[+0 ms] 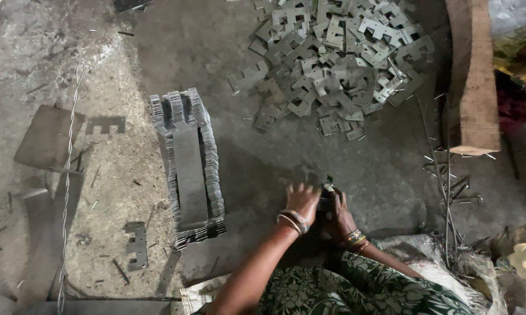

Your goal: The person sits on the floor and repeatedly picks up metal brackets from a pile, aligns them, and stacks them into a neat pile. The person uses both hands to handle the brackets and occasionally adjusts the stack.

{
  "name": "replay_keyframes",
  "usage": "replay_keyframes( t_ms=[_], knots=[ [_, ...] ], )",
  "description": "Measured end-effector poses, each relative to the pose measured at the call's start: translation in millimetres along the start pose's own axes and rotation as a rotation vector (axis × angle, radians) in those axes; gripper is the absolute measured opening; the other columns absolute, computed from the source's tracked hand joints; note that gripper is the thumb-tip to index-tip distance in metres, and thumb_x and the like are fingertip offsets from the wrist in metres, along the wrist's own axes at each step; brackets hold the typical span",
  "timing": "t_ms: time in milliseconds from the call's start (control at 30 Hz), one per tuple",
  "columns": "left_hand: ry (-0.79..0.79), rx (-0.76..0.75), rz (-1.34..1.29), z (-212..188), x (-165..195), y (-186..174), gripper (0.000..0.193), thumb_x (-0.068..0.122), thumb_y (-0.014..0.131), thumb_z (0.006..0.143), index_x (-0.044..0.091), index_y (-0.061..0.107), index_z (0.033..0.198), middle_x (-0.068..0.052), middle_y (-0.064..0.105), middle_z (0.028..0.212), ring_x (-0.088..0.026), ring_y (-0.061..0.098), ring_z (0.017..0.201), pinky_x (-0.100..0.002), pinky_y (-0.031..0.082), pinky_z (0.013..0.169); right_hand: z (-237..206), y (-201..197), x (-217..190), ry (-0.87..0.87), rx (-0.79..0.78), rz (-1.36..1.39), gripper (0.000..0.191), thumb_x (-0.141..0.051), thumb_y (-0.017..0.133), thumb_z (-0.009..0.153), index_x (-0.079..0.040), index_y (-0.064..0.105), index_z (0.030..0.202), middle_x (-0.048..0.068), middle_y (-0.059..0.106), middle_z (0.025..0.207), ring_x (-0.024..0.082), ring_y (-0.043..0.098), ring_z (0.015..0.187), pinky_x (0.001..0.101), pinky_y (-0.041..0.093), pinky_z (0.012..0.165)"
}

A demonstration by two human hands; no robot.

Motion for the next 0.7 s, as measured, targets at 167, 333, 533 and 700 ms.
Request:
replay_keyframes(
  t_ms=[167,333,533,700],
  knots=[
    [0.099,-0.019,0.037,7,3,33,0.03,0.013,0.062,0.088,0.009,0.066,0.118,-0.012,0.069,0.115,-0.033,0.065,0.108,-0.052,0.053,0.092,-9,-21,0,0.347,-0.138,-0.208,0.099,-0.025,0.084,0.072,-0.014,0.029,0.153,0.021,0.035,0.151,0.049,0.057,0.114,0.0546,0.054,0.088],
    [0.099,-0.027,0.025,-1,-3,36,0.034,0.013,0.066,0.086,0.008,0.064,0.119,-0.014,0.069,0.111,-0.034,0.065,0.107,-0.051,0.056,0.087,-15,-50,-21,0.028,0.038,-0.183,0.097,-0.016,0.085,0.063,-0.008,0.037,0.147,0.026,0.04,0.145,0.051,0.049,0.127,0.0522,0.05,0.1],
    [-0.085,-0.044,-0.102,-14,-36,13,0.062,0.02,0.082,0.069,0.008,0.064,0.127,-0.014,0.068,0.122,-0.034,0.068,0.11,-0.046,0.056,0.092,-19,-77,47,0.455,0.06,-0.377,0.106,-0.033,0.083,0.069,-0.018,0.032,0.161,0.028,0.041,0.155,0.047,0.057,0.12,0.0548,0.053,0.095],
    [-0.428,0.035,-0.3,-28,-134,-53,0.054,0.027,0.084,0.069,0.011,0.069,0.117,-0.015,0.072,0.111,-0.034,0.07,0.103,-0.047,0.057,0.088,-17,-124,62,0.257,0.251,-0.647,0.071,-0.043,0.077,0.087,-0.01,0.055,0.146,0.029,0.059,0.14,0.044,0.06,0.122,0.0533,0.054,0.099]
  ],
)
Point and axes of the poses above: each hand's wrist, its own z-axis towards the middle knuckle, its own y-axis out of the palm, x = y × z, the point moved 6 cm from there along z, towards the middle knuckle
